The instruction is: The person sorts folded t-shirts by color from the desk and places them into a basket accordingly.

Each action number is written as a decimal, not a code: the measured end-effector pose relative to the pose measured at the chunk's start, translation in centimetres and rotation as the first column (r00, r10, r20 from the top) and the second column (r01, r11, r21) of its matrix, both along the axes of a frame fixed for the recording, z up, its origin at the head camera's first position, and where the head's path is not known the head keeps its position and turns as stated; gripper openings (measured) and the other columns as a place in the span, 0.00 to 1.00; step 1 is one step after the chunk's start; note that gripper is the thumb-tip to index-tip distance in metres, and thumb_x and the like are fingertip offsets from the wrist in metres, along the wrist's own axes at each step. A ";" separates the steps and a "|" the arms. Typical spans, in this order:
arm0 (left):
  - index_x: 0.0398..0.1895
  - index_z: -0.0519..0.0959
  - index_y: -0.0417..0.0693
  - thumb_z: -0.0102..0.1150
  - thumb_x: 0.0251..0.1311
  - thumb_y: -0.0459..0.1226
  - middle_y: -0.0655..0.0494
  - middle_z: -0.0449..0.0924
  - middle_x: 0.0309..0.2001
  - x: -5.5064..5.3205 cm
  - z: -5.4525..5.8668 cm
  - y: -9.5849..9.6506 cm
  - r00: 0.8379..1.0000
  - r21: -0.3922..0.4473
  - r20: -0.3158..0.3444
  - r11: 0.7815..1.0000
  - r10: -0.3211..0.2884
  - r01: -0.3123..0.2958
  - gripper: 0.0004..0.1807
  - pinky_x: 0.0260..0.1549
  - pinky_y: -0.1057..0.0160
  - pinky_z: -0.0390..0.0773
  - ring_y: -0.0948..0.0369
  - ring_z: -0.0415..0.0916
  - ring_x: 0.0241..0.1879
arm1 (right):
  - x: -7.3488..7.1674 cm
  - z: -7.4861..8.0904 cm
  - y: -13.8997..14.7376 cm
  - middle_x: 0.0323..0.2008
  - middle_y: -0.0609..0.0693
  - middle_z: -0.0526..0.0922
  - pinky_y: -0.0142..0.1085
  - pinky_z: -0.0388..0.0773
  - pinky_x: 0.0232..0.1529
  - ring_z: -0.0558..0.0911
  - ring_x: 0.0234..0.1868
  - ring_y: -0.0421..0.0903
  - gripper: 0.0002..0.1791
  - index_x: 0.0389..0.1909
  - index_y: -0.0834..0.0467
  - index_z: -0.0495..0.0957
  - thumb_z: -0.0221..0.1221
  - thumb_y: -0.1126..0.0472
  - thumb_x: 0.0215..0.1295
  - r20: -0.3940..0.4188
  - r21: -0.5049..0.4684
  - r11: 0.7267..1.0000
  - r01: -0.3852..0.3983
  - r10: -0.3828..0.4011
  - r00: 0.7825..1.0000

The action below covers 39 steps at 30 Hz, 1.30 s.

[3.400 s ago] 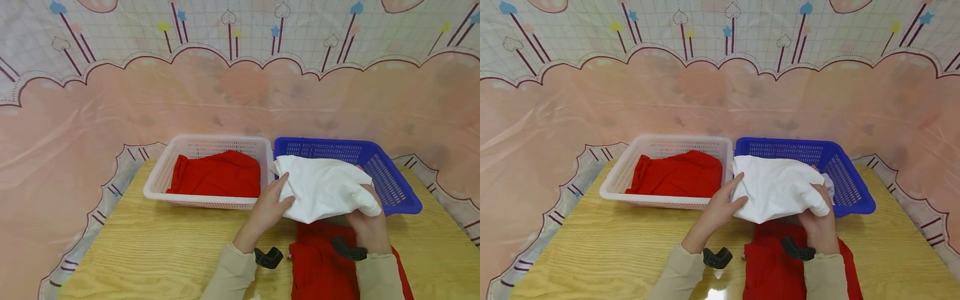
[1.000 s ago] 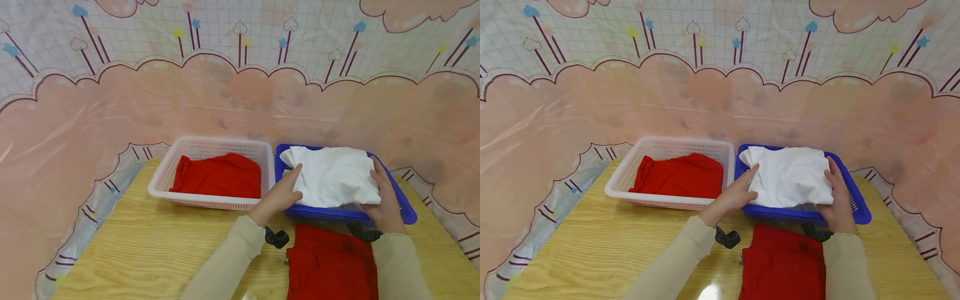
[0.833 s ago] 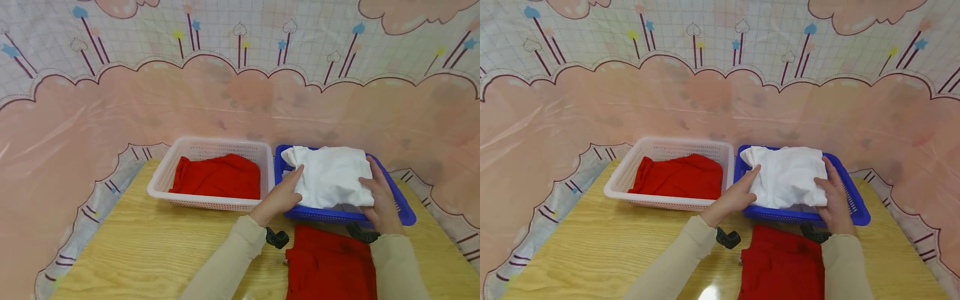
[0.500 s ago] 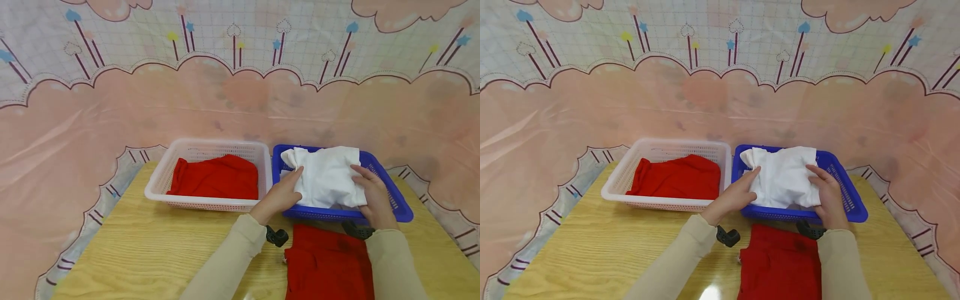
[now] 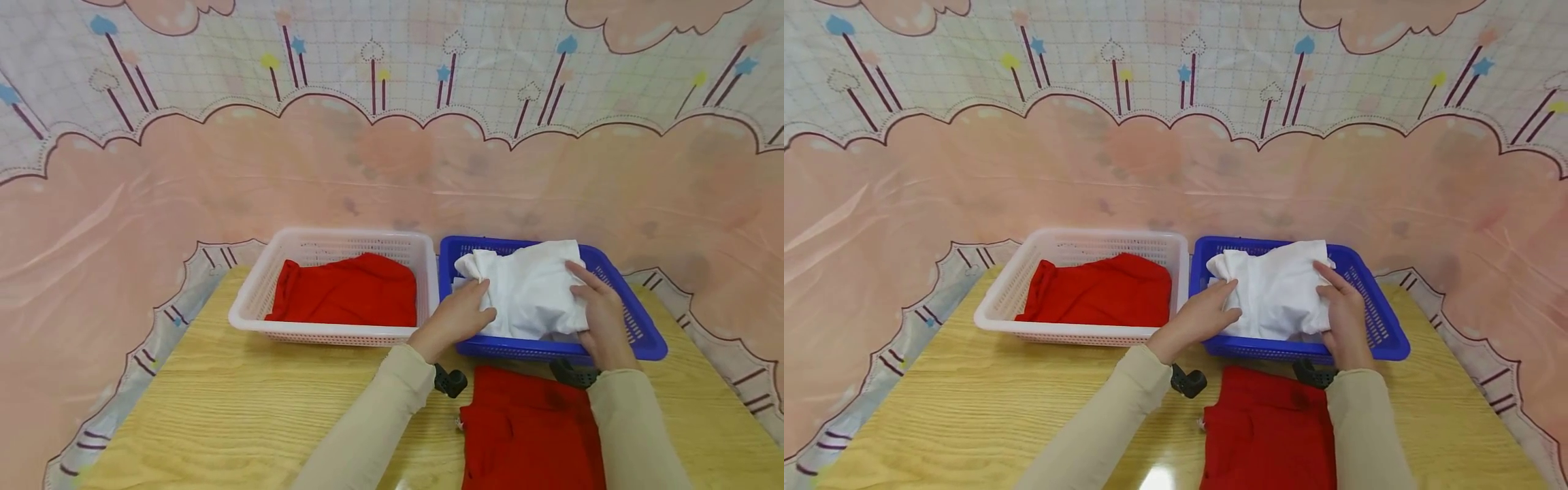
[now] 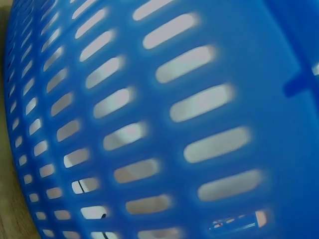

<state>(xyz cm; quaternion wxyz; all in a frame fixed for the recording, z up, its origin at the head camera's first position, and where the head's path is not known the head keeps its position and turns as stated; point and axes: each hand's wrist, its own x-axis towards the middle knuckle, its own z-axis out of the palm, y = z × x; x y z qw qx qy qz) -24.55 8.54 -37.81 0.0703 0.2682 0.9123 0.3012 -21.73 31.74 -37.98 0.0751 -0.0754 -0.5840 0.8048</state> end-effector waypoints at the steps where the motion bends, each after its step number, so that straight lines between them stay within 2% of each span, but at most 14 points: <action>1: 0.68 0.52 0.50 0.45 0.61 0.46 0.56 0.51 0.67 0.0 0.0 0.0 1.000 -0.008 0.002 1.000 0.001 -0.001 0.32 0.61 0.63 0.51 0.61 0.50 0.65 | 0.0 0.0 0.0 0.67 0.41 0.46 0.37 0.55 0.61 0.50 0.65 0.47 0.23 0.61 0.49 0.65 0.45 0.66 0.66 0.004 0.001 1.000 0.000 0.000 1.000; 2: 0.68 0.52 0.50 0.45 0.61 0.46 0.55 0.51 0.67 0.1 0.1 0.0 1.000 -0.015 0.002 1.000 0.003 -0.003 0.32 0.61 0.63 0.51 0.61 0.50 0.65 | -0.1 0.0 -0.1 0.68 0.41 0.46 0.38 0.54 0.61 0.50 0.65 0.47 0.23 0.61 0.48 0.65 0.45 0.65 0.66 0.012 0.001 1.000 -0.001 0.001 1.000; 5: 0.68 0.52 0.49 0.44 0.61 0.47 0.55 0.51 0.67 0.3 0.2 -0.1 1.000 -0.032 0.003 0.999 0.009 -0.009 0.32 0.61 0.62 0.51 0.61 0.50 0.65 | -0.2 -0.2 -0.2 0.68 0.42 0.45 0.35 0.63 0.57 0.51 0.64 0.48 0.23 0.61 0.48 0.65 0.46 0.64 0.66 0.032 0.010 1.000 -0.013 0.013 0.999; 9: 0.68 0.53 0.49 0.46 0.61 0.48 0.57 0.52 0.67 0.4 0.3 -0.1 1.000 -0.055 -0.002 0.998 0.002 -0.002 0.33 0.61 0.63 0.52 0.61 0.51 0.64 | -0.5 -0.4 -0.4 0.68 0.45 0.45 0.28 0.73 0.42 0.53 0.63 0.49 0.24 0.62 0.50 0.63 0.43 0.67 0.66 0.022 0.009 0.999 -0.033 0.033 0.999; 15: 0.68 0.52 0.49 0.47 0.60 0.49 0.57 0.51 0.67 0.5 0.2 0.0 1.000 -0.077 -0.015 0.997 -0.019 0.017 0.34 0.60 0.61 0.53 0.61 0.50 0.65 | -0.6 -0.5 -0.4 0.68 0.46 0.42 0.25 0.73 0.40 0.51 0.64 0.50 0.26 0.64 0.52 0.61 0.37 0.71 0.65 -0.014 0.018 0.999 -0.044 0.044 0.999; 18: 0.69 0.50 0.53 0.47 0.59 0.50 0.56 0.48 0.68 0.5 0.0 0.1 0.999 -0.081 -0.034 0.997 -0.010 0.007 0.35 0.58 0.55 0.57 0.60 0.50 0.65 | -0.7 -0.5 -0.5 0.68 0.47 0.43 0.26 0.73 0.41 0.52 0.63 0.50 0.26 0.64 0.52 0.61 0.38 0.71 0.65 -0.016 0.018 0.999 -0.047 0.047 0.999; 20: 0.69 0.49 0.57 0.48 0.58 0.52 0.56 0.45 0.68 0.6 -0.2 0.2 0.999 -0.085 -0.047 0.996 -0.001 -0.003 0.37 0.55 0.50 0.62 0.59 0.51 0.64 | -0.7 -0.5 -0.5 0.68 0.46 0.43 0.27 0.72 0.43 0.51 0.63 0.50 0.26 0.64 0.52 0.60 0.38 0.70 0.65 -0.010 0.012 0.999 -0.051 0.051 0.999; 22: 0.69 0.48 0.60 0.50 0.57 0.53 0.56 0.42 0.69 0.7 -0.4 0.3 0.998 -0.084 -0.066 0.996 0.000 -0.005 0.38 0.49 0.48 0.67 0.58 0.55 0.63 | -0.7 -0.5 -0.5 0.69 0.44 0.42 0.30 0.68 0.51 0.50 0.64 0.49 0.26 0.65 0.52 0.59 0.39 0.69 0.66 0.000 0.010 0.999 -0.052 0.052 0.999; 26: 0.68 0.51 0.62 0.50 0.56 0.53 0.59 0.40 0.69 0.8 -0.6 0.3 0.993 -0.102 -0.117 0.995 -0.012 0.000 0.36 0.43 0.48 0.71 0.58 0.60 0.60 | -0.5 -0.3 -0.4 0.68 0.40 0.41 0.39 0.48 0.63 0.46 0.66 0.47 0.26 0.66 0.49 0.57 0.41 0.65 0.68 0.008 0.031 0.999 -0.042 0.042 0.999; 29: 0.66 0.57 0.64 0.50 0.56 0.53 0.59 0.40 0.69 0.9 -0.7 0.3 0.989 -0.119 -0.149 0.993 -0.020 0.002 0.32 0.44 0.47 0.70 0.58 0.55 0.62 | -0.5 -0.3 -0.5 0.68 0.40 0.43 0.43 0.41 0.64 0.45 0.66 0.46 0.25 0.65 0.47 0.58 0.41 0.63 0.68 0.005 0.064 0.998 -0.001 0.000 1.000; 33: 0.61 0.64 0.65 0.50 0.56 0.54 0.58 0.41 0.69 1.0 -0.8 0.4 0.984 -0.129 -0.178 0.992 -0.020 -0.003 0.28 0.46 0.47 0.69 0.57 0.48 0.65 | -0.6 -0.2 -0.7 0.67 0.43 0.47 0.43 0.43 0.64 0.49 0.65 0.46 0.24 0.64 0.49 0.61 0.40 0.63 0.67 0.029 0.125 0.986 0.108 -0.113 0.993; 35: 0.60 0.66 0.66 0.50 0.56 0.54 0.58 0.42 0.69 1.0 -0.9 0.4 0.982 -0.128 -0.189 0.992 -0.023 -0.001 0.26 0.46 0.48 0.69 0.57 0.46 0.65 | -0.6 -0.1 -0.8 0.66 0.44 0.51 0.42 0.45 0.64 0.52 0.64 0.45 0.23 0.62 0.50 0.64 0.39 0.64 0.67 0.048 0.155 0.970 0.187 -0.196 0.979; 39: 0.58 0.68 0.65 0.50 0.56 0.54 0.57 0.43 0.68 1.1 -1.1 0.6 0.976 -0.131 -0.212 0.991 -0.041 0.013 0.24 0.49 0.51 0.68 0.57 0.44 0.66 | -0.5 -0.1 -0.8 0.63 0.46 0.60 0.38 0.52 0.63 0.59 0.61 0.44 0.22 0.58 0.50 0.69 0.39 0.64 0.67 0.061 0.158 0.929 0.335 -0.348 0.936</action>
